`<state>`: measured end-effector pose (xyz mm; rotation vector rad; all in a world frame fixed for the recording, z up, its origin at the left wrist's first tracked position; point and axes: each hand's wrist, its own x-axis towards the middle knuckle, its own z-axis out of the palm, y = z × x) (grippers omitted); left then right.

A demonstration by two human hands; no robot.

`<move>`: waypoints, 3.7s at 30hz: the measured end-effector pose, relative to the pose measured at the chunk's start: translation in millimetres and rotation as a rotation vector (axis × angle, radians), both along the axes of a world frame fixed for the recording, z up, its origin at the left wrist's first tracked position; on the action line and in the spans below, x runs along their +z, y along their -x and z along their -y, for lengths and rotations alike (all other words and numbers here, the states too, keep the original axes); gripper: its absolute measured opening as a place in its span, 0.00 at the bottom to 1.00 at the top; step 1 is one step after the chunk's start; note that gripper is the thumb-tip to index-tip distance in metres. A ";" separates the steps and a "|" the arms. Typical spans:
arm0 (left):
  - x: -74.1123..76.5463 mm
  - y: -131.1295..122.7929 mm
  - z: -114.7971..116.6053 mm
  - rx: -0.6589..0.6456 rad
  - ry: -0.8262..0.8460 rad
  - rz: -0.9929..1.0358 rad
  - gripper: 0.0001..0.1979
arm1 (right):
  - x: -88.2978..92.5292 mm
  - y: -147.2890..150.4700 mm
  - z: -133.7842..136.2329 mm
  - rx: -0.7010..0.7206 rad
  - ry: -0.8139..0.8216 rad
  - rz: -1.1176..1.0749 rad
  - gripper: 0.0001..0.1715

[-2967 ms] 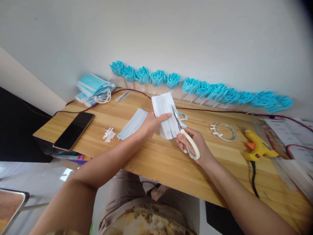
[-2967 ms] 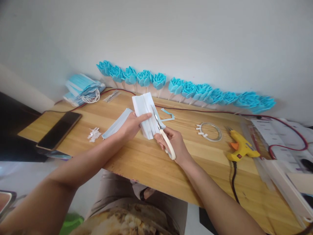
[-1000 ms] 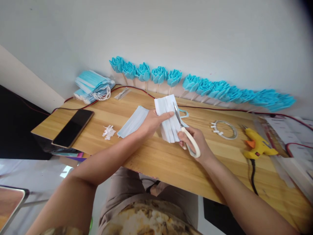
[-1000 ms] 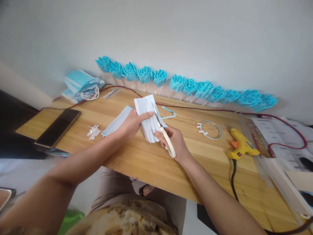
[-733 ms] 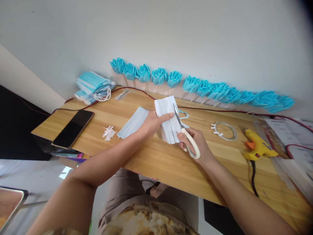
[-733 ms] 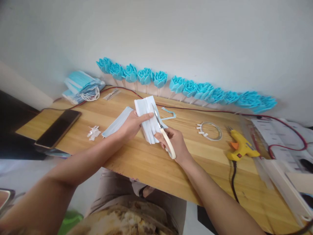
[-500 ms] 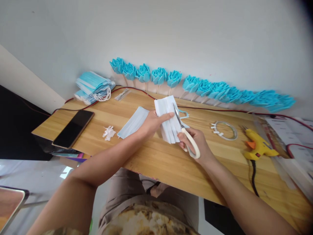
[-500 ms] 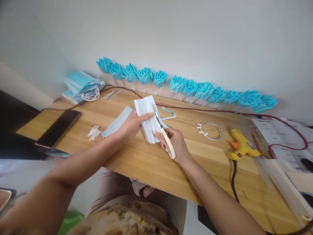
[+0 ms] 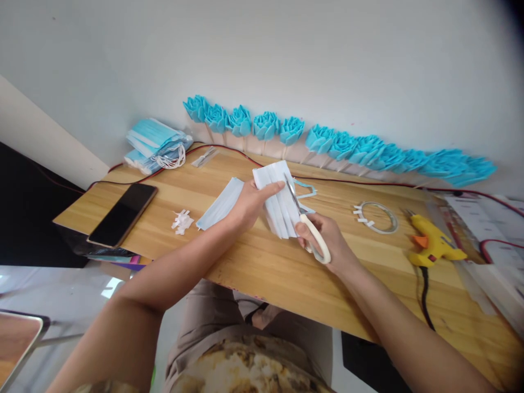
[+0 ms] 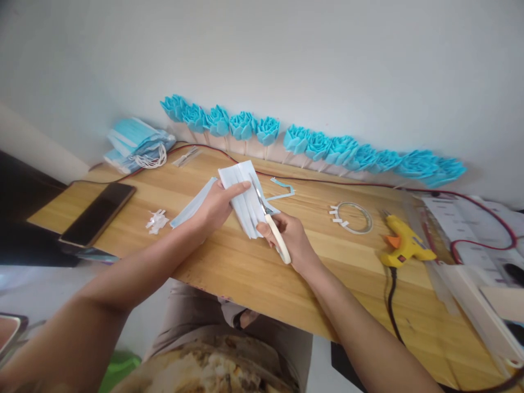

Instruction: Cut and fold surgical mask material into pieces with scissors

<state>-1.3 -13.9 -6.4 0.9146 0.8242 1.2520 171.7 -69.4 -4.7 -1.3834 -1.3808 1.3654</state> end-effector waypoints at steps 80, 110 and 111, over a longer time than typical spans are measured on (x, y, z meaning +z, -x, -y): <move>1.1 -1.7 2.7 -0.104 -0.035 -0.067 0.17 | 8.3 0.9 -1.0 -0.007 -0.113 0.031 0.34; 5.3 -1.1 4.8 -0.114 -0.011 -0.060 0.17 | -0.3 -0.6 0.8 -0.064 -0.109 0.088 0.35; 4.9 -0.9 4.7 -0.112 -0.011 -0.064 0.17 | -0.8 -0.7 0.8 -0.067 -0.108 0.085 0.35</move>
